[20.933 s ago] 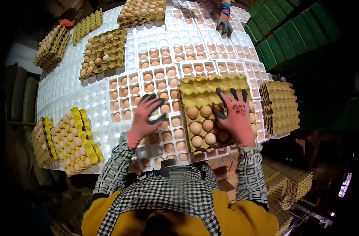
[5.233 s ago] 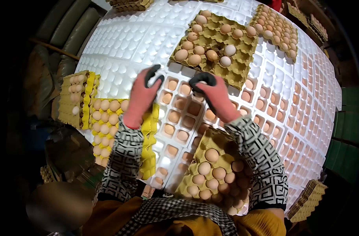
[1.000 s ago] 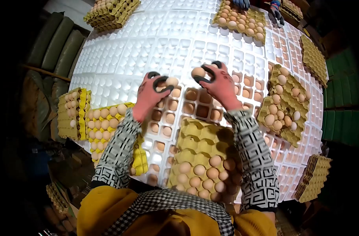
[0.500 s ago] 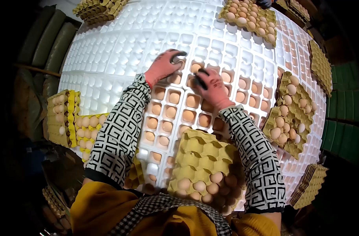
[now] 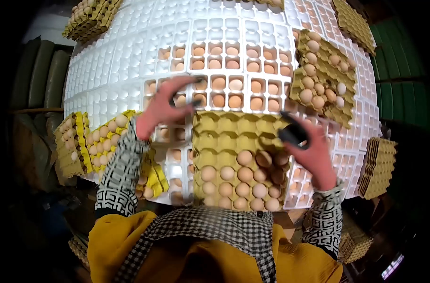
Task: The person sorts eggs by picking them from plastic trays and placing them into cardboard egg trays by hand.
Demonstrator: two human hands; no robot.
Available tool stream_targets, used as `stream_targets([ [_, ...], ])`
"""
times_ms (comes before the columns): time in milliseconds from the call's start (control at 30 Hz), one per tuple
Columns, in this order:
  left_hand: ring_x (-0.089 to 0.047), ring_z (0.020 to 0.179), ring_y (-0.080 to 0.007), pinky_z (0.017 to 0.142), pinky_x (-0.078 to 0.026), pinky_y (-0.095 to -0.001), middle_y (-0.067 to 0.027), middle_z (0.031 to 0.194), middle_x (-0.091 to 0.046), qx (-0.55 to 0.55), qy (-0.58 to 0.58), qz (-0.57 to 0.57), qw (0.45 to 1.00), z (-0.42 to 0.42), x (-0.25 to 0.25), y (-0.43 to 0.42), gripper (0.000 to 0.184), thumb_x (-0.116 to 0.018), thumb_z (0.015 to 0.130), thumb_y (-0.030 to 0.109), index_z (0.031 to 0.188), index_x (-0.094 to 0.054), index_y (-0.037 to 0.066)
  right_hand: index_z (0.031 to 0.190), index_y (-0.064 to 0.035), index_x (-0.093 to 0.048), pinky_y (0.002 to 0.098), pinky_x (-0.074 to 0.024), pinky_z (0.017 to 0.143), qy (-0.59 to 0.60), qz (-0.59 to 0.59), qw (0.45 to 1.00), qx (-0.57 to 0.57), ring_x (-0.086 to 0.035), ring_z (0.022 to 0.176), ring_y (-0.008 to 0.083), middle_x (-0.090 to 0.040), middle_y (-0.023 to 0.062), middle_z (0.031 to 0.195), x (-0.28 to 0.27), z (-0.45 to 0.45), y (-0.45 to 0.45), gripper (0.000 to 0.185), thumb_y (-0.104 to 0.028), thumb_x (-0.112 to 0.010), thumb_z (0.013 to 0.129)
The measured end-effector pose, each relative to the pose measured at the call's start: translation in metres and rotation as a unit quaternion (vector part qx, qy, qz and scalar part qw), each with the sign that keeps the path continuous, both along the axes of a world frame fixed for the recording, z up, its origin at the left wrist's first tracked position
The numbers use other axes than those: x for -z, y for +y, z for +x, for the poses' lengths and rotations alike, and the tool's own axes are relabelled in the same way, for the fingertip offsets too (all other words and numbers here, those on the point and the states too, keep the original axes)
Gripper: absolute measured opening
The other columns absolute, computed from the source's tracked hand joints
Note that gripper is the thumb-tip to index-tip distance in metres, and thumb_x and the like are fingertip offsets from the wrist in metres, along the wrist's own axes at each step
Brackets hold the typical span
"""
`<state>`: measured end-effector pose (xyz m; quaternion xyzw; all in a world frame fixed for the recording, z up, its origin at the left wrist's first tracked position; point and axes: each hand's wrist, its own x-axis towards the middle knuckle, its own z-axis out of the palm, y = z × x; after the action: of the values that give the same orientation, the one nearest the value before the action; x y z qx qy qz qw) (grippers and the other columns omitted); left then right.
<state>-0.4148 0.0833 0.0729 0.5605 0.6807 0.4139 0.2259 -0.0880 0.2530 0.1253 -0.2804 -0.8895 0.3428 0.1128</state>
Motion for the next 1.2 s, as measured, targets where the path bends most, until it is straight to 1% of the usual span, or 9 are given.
stream_targets([
  [333, -0.054, 0.119, -0.0340, 0.111, -0.034, -0.0489, -0.0109, 0.118, -0.063, 0.171, 0.293, -0.023, 0.940, 0.167, 0.044, -0.022, 0.061, -0.077, 0.070, 0.031, 0.124, -0.060, 0.009, 0.132, -0.0131, -0.056, 0.0523, -0.0239, 0.116, -0.074, 0.171, 0.965, -0.187, -0.051, 0.123, 0.0348, -0.062, 0.0095, 0.123, 0.063, 0.039, -0.050, 0.067, -0.024, -0.080, 0.071],
  [467, -0.058, 0.111, -0.0255, 0.099, -0.046, -0.0378, -0.0132, 0.119, -0.059, -0.042, -0.372, -0.007, 0.927, 0.152, -0.013, -0.059, 0.046, -0.067, 0.076, 0.016, 0.120, -0.062, 0.003, 0.125, -0.0029, -0.060, 0.0372, -0.0457, 0.102, 0.253, -0.266, 0.925, 0.099, -0.062, 0.109, 0.0233, -0.063, 0.0089, 0.122, 0.041, 0.084, -0.048, 0.052, -0.017, -0.070, 0.076],
  [533, -0.060, 0.104, -0.0256, 0.091, -0.051, -0.0364, -0.0122, 0.111, -0.056, 0.020, -0.061, -0.074, 0.995, 0.155, -0.027, -0.063, 0.041, -0.070, 0.074, 0.017, 0.113, -0.066, 0.003, 0.121, -0.0024, -0.062, 0.0316, -0.0483, 0.093, 0.277, -0.383, 0.877, 0.091, -0.061, 0.108, 0.0182, -0.064, 0.0102, 0.119, 0.036, 0.112, -0.025, 0.047, -0.023, -0.067, 0.079],
  [667, -0.063, 0.092, -0.0283, 0.071, -0.052, -0.0402, -0.0131, 0.102, -0.052, 0.181, 0.400, -0.284, 0.852, 0.211, 0.026, -0.025, 0.043, -0.078, 0.070, 0.035, 0.101, -0.065, 0.008, 0.122, -0.0131, -0.061, 0.0409, -0.0520, 0.073, -0.247, 0.118, 0.960, 0.062, -0.067, 0.083, 0.0252, -0.068, 0.0110, 0.085, 0.056, 0.063, -0.050, 0.058, -0.055, -0.066, 0.082],
  [767, -0.063, 0.093, -0.0298, 0.073, -0.053, -0.0391, -0.0149, 0.105, -0.055, 0.235, 0.328, -0.264, 0.876, 0.202, 0.000, -0.012, 0.041, -0.075, 0.076, 0.035, 0.105, -0.066, 0.008, 0.123, -0.0145, -0.062, 0.0394, -0.0527, 0.076, -0.248, 0.177, 0.952, 0.003, -0.068, 0.088, 0.0275, -0.070, 0.0150, 0.091, 0.075, 0.062, -0.046, 0.056, -0.053, -0.063, 0.082],
  [833, -0.063, 0.091, -0.0303, 0.073, -0.053, -0.0392, -0.0161, 0.106, -0.057, 0.218, 0.247, -0.220, 0.918, 0.183, -0.010, -0.026, 0.039, -0.073, 0.078, 0.032, 0.109, -0.066, 0.008, 0.127, -0.0088, -0.062, 0.0307, -0.0542, 0.071, -0.019, -0.186, 0.977, 0.100, -0.067, 0.088, 0.0186, -0.069, 0.0086, 0.105, 0.046, 0.090, -0.037, 0.048, -0.030, -0.063, 0.083],
  [933, -0.064, 0.088, -0.0201, 0.073, -0.053, -0.0304, -0.0105, 0.111, -0.062, 0.025, -0.411, -0.159, 0.897, 0.148, -0.035, -0.070, 0.051, -0.071, 0.079, 0.018, 0.127, -0.059, 0.007, 0.129, -0.0032, -0.061, 0.0209, -0.0525, 0.069, 0.128, -0.467, 0.868, 0.105, -0.064, 0.089, 0.0108, -0.065, 0.0026, 0.111, 0.017, 0.124, -0.026, 0.049, -0.008, -0.064, 0.080],
  [1067, -0.065, 0.091, -0.0166, 0.075, -0.054, -0.0273, -0.0084, 0.114, -0.063, 0.047, -0.284, -0.129, 0.949, 0.126, -0.035, -0.083, 0.057, -0.071, 0.080, 0.017, 0.133, -0.053, 0.006, 0.117, -0.0131, -0.066, 0.0367, -0.0551, 0.077, -0.151, 0.172, 0.969, -0.089, -0.060, 0.107, 0.0288, -0.053, 0.0151, 0.132, 0.037, 0.080, -0.069, 0.048, -0.024, -0.079, 0.072],
  [1200, -0.065, 0.087, -0.0257, 0.069, -0.054, -0.0332, -0.0156, 0.117, -0.060, 0.042, 0.093, -0.350, 0.931, 0.171, -0.014, -0.062, 0.031, -0.063, 0.085, 0.018, 0.114, -0.061, 0.005, 0.090, -0.0089, -0.069, 0.0416, -0.0536, 0.073, -0.164, 0.279, 0.931, -0.166, -0.055, 0.103, 0.0360, -0.050, 0.0189, 0.132, 0.064, 0.049, -0.096, 0.016, -0.010, -0.059, 0.078],
])
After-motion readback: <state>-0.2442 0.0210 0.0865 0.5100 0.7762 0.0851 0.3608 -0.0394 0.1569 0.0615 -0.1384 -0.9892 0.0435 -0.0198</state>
